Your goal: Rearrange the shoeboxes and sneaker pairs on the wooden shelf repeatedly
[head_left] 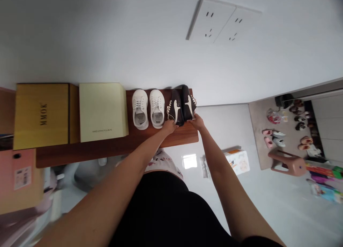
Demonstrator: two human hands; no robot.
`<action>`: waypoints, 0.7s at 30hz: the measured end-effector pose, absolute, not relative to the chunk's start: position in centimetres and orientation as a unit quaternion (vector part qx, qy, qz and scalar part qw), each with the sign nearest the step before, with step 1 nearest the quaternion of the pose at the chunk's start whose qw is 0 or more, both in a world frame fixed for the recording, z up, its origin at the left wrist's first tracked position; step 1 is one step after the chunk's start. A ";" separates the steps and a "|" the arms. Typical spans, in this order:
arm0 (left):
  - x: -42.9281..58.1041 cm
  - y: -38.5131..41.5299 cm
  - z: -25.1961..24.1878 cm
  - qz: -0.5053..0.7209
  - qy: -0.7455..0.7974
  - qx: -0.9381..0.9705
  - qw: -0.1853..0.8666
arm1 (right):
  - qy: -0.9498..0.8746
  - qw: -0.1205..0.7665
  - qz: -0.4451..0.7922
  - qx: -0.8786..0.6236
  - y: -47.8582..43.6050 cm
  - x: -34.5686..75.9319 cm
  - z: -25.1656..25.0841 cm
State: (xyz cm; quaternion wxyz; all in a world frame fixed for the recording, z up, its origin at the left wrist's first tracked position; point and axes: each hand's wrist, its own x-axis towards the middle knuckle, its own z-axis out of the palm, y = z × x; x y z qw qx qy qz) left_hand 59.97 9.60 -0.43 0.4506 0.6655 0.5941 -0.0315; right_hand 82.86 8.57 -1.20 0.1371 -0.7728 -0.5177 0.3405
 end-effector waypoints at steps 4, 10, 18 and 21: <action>60.0 11.1 0.9 -0.027 0.565 0.708 0.422 | -0.559 0.100 0.306 -0.764 9.4 83.0 -0.3; 60.9 11.7 4.0 -0.032 0.494 0.794 0.354 | -0.670 0.028 0.215 -0.710 9.3 83.8 1.9; 62.5 12.2 6.0 -0.116 0.463 0.840 0.259 | -0.731 -0.068 0.128 -0.667 8.6 82.0 2.7; 62.7 12.5 6.2 -0.133 0.468 0.836 0.255 | -0.735 -0.082 0.116 -0.663 8.4 81.1 2.3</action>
